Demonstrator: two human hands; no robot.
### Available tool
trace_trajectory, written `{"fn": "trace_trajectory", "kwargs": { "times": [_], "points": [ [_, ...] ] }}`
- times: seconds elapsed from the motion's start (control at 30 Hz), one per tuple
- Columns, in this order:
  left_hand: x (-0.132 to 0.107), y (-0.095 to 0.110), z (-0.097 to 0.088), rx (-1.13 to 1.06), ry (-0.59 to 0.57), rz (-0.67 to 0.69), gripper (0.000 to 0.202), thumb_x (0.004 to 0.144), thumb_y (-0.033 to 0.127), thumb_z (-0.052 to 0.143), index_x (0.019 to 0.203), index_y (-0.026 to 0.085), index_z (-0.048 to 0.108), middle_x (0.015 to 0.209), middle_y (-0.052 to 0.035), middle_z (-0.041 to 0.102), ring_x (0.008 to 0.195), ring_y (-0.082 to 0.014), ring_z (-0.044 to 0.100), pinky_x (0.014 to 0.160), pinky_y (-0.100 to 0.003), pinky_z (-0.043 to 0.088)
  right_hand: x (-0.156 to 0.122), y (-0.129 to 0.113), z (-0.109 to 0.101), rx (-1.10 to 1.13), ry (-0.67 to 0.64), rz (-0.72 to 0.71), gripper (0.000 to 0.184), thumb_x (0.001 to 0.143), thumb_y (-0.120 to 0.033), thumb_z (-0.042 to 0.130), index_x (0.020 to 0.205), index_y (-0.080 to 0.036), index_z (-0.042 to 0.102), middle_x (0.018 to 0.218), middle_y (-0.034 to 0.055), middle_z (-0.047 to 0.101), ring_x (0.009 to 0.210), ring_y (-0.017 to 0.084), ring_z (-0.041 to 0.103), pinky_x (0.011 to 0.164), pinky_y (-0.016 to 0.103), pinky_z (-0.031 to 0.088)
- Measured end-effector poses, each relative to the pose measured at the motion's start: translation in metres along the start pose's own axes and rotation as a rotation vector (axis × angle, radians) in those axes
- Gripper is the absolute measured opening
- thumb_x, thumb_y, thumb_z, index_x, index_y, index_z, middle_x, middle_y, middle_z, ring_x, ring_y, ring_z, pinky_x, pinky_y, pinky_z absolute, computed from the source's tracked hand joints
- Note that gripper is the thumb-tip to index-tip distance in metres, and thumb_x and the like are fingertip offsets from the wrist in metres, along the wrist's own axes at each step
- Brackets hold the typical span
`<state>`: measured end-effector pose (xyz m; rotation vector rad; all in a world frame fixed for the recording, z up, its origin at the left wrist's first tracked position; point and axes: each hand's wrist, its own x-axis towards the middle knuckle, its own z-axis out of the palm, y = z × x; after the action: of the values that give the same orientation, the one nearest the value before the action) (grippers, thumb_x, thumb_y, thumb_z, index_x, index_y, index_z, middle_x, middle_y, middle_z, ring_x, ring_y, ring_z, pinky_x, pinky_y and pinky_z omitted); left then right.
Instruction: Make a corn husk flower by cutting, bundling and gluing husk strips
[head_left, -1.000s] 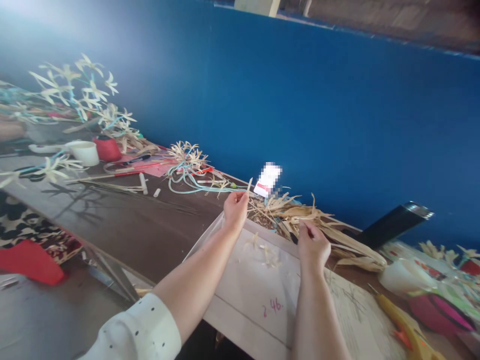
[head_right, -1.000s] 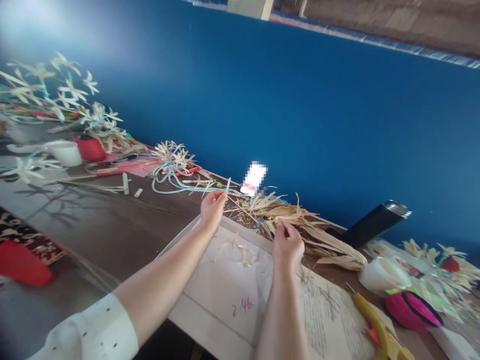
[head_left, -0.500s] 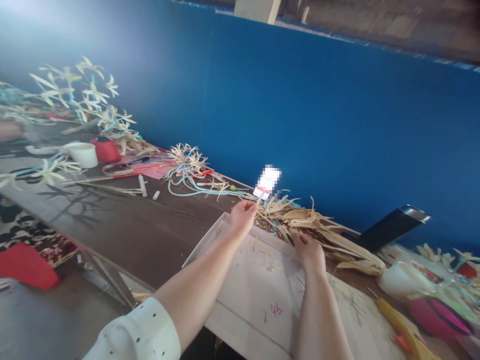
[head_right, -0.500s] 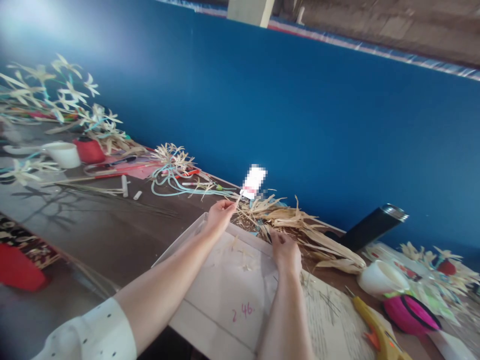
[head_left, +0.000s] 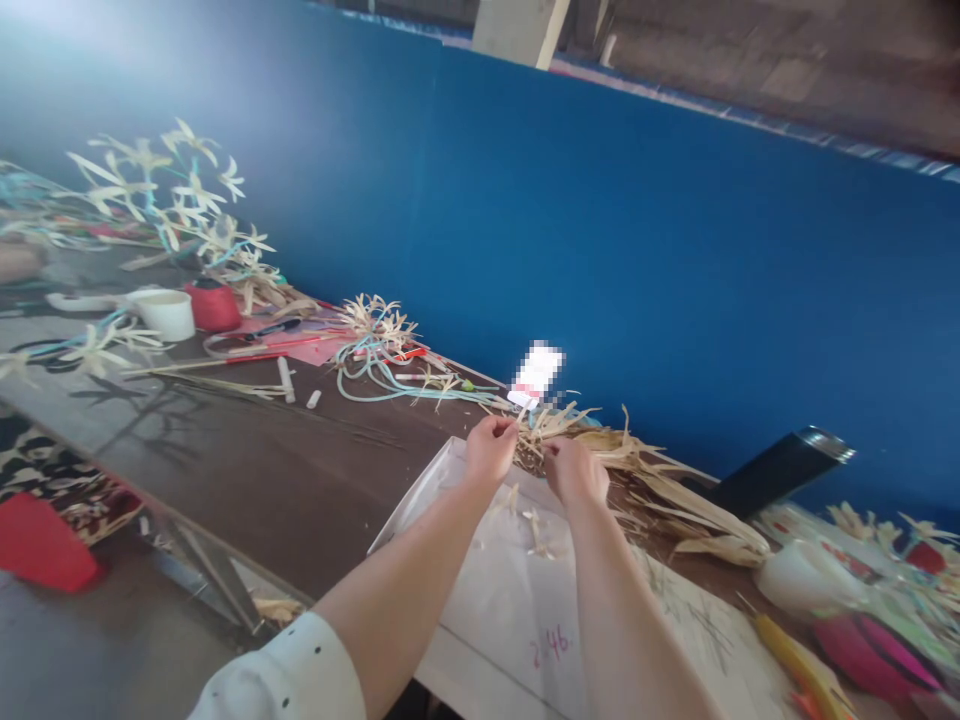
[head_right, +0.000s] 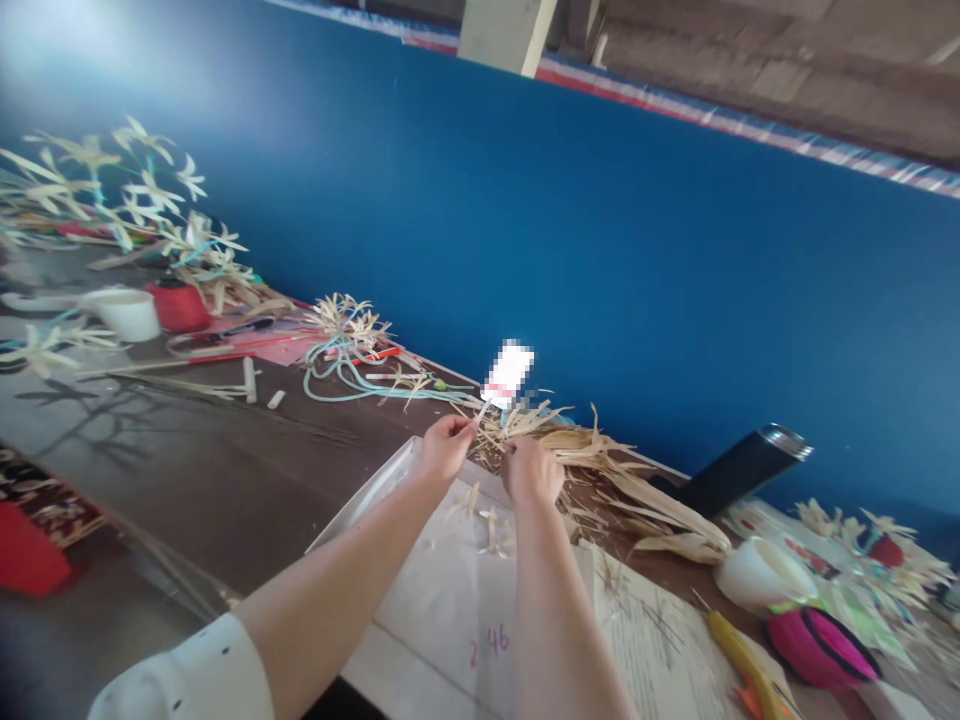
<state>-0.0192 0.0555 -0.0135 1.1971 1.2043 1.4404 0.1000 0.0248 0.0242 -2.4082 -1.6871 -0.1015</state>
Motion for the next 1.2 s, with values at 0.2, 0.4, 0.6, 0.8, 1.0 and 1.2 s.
{"fn": "trace_trajectory", "kwargs": {
  "times": [0.2, 0.4, 0.6, 0.8, 1.0, 1.2],
  "points": [
    [0.001, 0.0, 0.001, 0.014, 0.007, -0.024, 0.017, 0.07, 0.03, 0.055, 0.071, 0.015, 0.064, 0.064, -0.0014, 0.061, 0.06, -0.0108, 0.052, 0.06, -0.021, 0.039, 0.018, -0.003, 0.02, -0.088, -0.054, -0.064, 0.024, 0.074, -0.019, 0.05, 0.083, -0.026, 0.071, 0.085, 0.009, 0.068, 0.086, 0.024, 0.061, 0.073, 0.034, 0.04],
    [0.005, -0.01, 0.004, 0.005, 0.002, -0.01, 0.019, 0.071, 0.032, 0.055, 0.07, 0.015, 0.064, 0.065, -0.0017, 0.062, 0.062, -0.0113, 0.053, 0.063, -0.022, 0.04, 0.019, -0.002, 0.019, -0.091, -0.06, -0.14, 0.023, 0.074, -0.016, 0.05, 0.082, -0.019, 0.07, 0.084, 0.0119, 0.067, 0.087, 0.025, 0.06, 0.072, 0.034, 0.04],
    [0.005, -0.008, 0.004, -0.023, -0.003, -0.045, 0.019, 0.072, 0.032, 0.056, 0.074, 0.015, 0.063, 0.068, -0.0019, 0.062, 0.064, -0.0116, 0.053, 0.063, -0.022, 0.041, 0.014, 0.006, -0.001, 0.071, -0.017, -0.076, 0.019, 0.071, -0.031, 0.053, 0.082, -0.026, 0.069, 0.081, 0.0059, 0.068, 0.077, 0.024, 0.061, 0.062, 0.031, 0.038],
    [0.001, -0.003, 0.002, -0.007, -0.014, -0.071, 0.019, 0.072, 0.033, 0.055, 0.072, 0.016, 0.062, 0.064, -0.0008, 0.059, 0.06, -0.0109, 0.051, 0.057, -0.022, 0.039, -0.001, 0.021, -0.017, 0.404, 0.172, -0.018, 0.024, 0.071, -0.043, 0.055, 0.077, -0.021, 0.062, 0.077, 0.0046, 0.067, 0.072, 0.02, 0.06, 0.062, 0.029, 0.04],
    [-0.001, 0.0, 0.001, 0.01, -0.064, -0.061, 0.018, 0.069, 0.031, 0.057, 0.071, 0.015, 0.064, 0.063, -0.0006, 0.059, 0.061, -0.0107, 0.05, 0.058, -0.022, 0.039, -0.019, 0.034, -0.01, 0.972, 0.206, 0.009, 0.036, 0.067, -0.048, 0.062, 0.085, -0.017, 0.061, 0.066, 0.0023, 0.062, 0.06, 0.016, 0.056, 0.058, 0.028, 0.043],
    [-0.006, 0.004, 0.002, 0.036, -0.166, -0.048, 0.019, 0.068, 0.032, 0.058, 0.069, 0.014, 0.064, 0.058, 0.0007, 0.056, 0.057, -0.0096, 0.048, 0.057, -0.021, 0.038, -0.035, 0.04, 0.0, 1.629, 0.056, 0.15, 0.034, 0.058, -0.034, 0.075, 0.086, -0.019, 0.063, 0.07, -0.0015, 0.06, 0.061, 0.011, 0.055, 0.053, 0.021, 0.044]
  ]
}}
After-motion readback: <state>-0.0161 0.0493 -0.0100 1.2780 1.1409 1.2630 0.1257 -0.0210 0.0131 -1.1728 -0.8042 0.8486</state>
